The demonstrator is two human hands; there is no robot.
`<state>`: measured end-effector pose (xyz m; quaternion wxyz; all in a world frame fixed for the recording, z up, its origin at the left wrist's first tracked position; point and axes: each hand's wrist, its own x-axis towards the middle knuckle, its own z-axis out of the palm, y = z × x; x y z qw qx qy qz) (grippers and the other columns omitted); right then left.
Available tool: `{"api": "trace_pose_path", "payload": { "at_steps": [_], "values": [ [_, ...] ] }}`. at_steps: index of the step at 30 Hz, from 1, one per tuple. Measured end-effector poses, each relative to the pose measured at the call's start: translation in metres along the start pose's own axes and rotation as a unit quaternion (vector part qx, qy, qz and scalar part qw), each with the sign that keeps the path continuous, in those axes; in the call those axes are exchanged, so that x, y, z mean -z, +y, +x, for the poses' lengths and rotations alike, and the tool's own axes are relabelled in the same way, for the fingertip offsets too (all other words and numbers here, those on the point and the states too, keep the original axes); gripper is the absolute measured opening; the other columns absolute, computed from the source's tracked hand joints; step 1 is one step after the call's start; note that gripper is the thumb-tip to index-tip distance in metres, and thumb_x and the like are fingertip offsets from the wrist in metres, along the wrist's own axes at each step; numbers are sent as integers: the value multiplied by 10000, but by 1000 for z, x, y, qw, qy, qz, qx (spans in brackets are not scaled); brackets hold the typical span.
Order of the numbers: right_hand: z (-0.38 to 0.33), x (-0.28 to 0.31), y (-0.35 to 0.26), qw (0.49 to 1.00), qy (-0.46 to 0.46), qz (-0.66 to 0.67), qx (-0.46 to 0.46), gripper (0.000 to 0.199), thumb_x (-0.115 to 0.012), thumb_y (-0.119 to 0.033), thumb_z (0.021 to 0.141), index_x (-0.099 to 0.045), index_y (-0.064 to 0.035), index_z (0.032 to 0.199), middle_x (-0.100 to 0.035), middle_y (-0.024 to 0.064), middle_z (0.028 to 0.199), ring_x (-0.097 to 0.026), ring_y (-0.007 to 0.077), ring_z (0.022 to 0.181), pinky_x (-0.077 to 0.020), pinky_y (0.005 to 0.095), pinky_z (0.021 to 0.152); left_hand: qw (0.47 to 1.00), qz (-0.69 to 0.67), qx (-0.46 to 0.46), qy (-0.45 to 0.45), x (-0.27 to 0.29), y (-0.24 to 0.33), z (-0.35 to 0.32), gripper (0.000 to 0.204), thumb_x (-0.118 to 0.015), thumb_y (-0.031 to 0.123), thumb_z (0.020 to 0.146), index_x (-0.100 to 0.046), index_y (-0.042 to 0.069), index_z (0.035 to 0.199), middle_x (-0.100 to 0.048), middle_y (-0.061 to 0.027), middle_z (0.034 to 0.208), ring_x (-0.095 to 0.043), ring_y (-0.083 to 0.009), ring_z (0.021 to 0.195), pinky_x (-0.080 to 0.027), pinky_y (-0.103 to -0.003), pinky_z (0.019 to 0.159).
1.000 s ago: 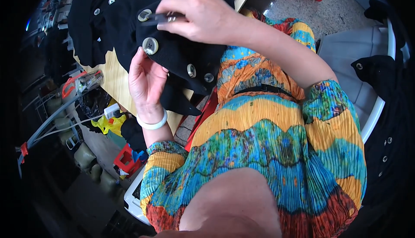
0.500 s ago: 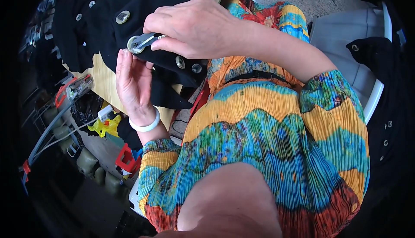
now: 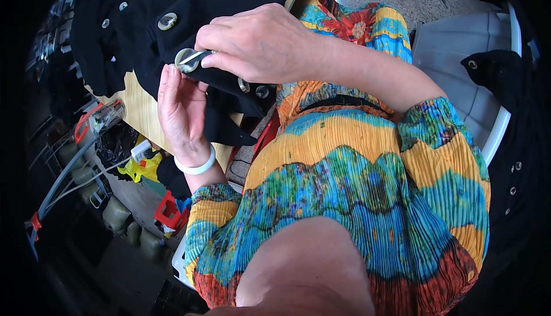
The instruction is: Attaching and securing buttons to black garments using a needle and thread.
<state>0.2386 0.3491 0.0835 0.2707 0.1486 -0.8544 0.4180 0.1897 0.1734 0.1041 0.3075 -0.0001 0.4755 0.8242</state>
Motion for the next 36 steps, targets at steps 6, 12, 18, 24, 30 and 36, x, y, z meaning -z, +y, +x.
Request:
{"api": "trace_pose_path", "payload": {
  "at_steps": [6,12,18,24,30,36],
  "values": [
    [2,2,1,995,46,61,-58,157,-597,-195,757,-550,-70,841,-568,37,700,-579,201,626,-444,281,520,1000,-21,-1,-9,0,0,2,137,-464,117,880,-528,26,959,-603,-84,906,-588,-151,828,-496,-299,738],
    [1,2,-4,998,10,58,-39,191,-622,-196,742,-550,-74,870,-573,32,734,-581,186,606,-442,263,505,1000,-30,-1,-5,1,2,1,141,-466,113,878,-526,22,968,-600,-83,908,-587,-150,821,-499,-290,720],
    [3,-8,-4,998,3,36,49,283,-657,-137,650,-554,-120,914,-549,18,680,-576,178,594,-445,259,498,998,-22,21,51,-2,-4,3,101,-502,125,864,-537,39,901,-588,-57,864,-569,-111,755,-481,-237,684],
    [15,4,1,990,65,123,3,231,-633,40,635,-601,-29,854,-605,54,754,-593,123,631,-455,215,530,998,-49,36,23,1,-2,3,103,-484,119,871,-525,36,915,-591,-63,882,-579,-145,794,-483,-273,705],
    [12,1,20,982,59,151,-99,240,-661,-164,717,-601,-52,921,-575,63,794,-583,143,655,-456,237,576,976,-186,109,-25,24,-3,7,308,-420,151,891,-456,-19,1145,-512,-150,1144,-489,-270,1069,-387,-414,924],
    [8,-10,19,983,-71,154,-71,219,-648,-71,722,-592,-16,926,-571,70,851,-568,176,711,-451,240,613,973,-188,127,-47,26,-7,10,298,-414,136,890,-460,-34,1130,-510,-155,1136,-486,-252,1073,-407,-399,903]
  ]
}}
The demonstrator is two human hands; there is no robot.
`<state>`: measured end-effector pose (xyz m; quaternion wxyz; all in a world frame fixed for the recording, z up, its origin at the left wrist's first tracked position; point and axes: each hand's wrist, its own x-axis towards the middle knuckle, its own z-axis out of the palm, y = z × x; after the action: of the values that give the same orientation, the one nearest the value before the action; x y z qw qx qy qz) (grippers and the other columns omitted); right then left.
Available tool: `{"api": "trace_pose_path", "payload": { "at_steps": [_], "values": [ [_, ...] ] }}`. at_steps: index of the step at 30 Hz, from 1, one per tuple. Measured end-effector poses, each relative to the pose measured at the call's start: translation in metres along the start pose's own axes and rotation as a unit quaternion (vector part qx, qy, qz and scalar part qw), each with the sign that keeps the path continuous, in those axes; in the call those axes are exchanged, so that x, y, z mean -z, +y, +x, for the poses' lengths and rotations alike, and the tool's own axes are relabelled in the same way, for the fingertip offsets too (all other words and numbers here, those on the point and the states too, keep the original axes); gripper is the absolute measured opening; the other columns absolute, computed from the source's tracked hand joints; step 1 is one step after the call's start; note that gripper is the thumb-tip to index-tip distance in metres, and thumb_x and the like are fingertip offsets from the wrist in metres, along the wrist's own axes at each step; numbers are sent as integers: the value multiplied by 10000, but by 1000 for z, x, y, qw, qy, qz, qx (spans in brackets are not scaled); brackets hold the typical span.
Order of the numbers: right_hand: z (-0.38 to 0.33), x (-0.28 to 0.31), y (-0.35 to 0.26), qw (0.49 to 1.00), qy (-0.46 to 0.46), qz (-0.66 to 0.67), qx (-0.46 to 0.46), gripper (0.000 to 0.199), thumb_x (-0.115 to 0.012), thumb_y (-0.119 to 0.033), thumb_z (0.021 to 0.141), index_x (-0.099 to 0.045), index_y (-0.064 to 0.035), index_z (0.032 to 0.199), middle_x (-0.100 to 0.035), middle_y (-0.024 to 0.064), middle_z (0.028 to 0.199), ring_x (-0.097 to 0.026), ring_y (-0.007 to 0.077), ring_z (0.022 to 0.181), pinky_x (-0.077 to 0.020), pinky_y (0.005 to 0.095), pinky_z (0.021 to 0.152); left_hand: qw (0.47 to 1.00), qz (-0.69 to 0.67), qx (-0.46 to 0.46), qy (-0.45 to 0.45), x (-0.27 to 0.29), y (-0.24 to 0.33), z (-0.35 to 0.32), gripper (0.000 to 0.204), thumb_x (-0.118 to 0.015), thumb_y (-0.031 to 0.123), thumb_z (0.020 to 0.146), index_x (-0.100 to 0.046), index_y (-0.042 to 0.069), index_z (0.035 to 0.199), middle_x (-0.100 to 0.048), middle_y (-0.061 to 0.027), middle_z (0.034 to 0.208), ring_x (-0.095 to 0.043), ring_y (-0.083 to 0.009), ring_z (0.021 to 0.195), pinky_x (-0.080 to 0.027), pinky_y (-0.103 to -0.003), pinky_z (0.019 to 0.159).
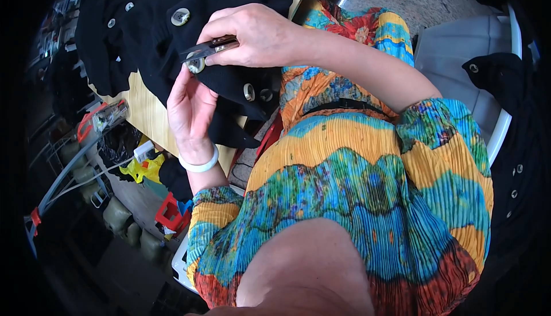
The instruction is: Attaching and securing buttons to black garments using a needle and thread.
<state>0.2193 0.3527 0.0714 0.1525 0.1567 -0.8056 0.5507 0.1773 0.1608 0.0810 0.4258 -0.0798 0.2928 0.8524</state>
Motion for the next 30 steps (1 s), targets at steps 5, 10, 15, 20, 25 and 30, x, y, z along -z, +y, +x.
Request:
{"api": "trace_pose_path", "payload": {
  "at_steps": [5,10,15,20,25,30],
  "values": [
    [2,-2,1,998,31,-19,56,166,-642,-20,688,-558,11,827,-551,82,785,-555,194,652,-427,267,558,998,52,-15,28,-6,1,-2,274,-422,138,890,-493,-29,1096,-525,-146,1115,-494,-248,1059,-417,-400,892],
    [4,0,0,998,22,-20,54,176,-636,-12,691,-540,13,837,-538,86,761,-548,179,642,-419,264,550,994,94,-36,46,-25,-2,-3,194,-429,116,891,-515,-28,988,-576,-107,961,-567,-178,888,-479,-321,788],
    [5,4,-2,995,91,-14,31,165,-633,-30,724,-567,-3,873,-550,57,767,-554,128,654,-438,230,561,988,137,-36,54,-25,0,-6,170,-446,106,883,-496,-16,989,-575,-105,946,-577,-166,855,-493,-298,752],
    [-1,10,-16,994,27,-74,71,316,-655,-201,710,-564,-56,975,-555,57,842,-591,170,680,-468,250,572,986,136,-60,76,-31,-2,-6,111,-463,93,875,-496,14,945,-577,-90,912,-570,-148,849,-492,-292,746],
    [-11,15,-17,988,-8,-150,31,221,-593,-243,765,-544,-87,915,-550,42,773,-580,212,664,-453,291,539,978,159,-103,86,-27,-2,-6,65,-485,93,867,-507,39,897,-583,-80,899,-565,-137,832,-491,-295,747],
    [-10,14,-17,980,1,-184,81,232,-632,-187,730,-571,-47,904,-570,49,768,-586,187,648,-452,270,538,970,197,-131,56,-27,-2,-9,107,-462,113,877,-523,39,925,-592,-60,891,-563,-126,822,-460,-268,721]
  ]
}}
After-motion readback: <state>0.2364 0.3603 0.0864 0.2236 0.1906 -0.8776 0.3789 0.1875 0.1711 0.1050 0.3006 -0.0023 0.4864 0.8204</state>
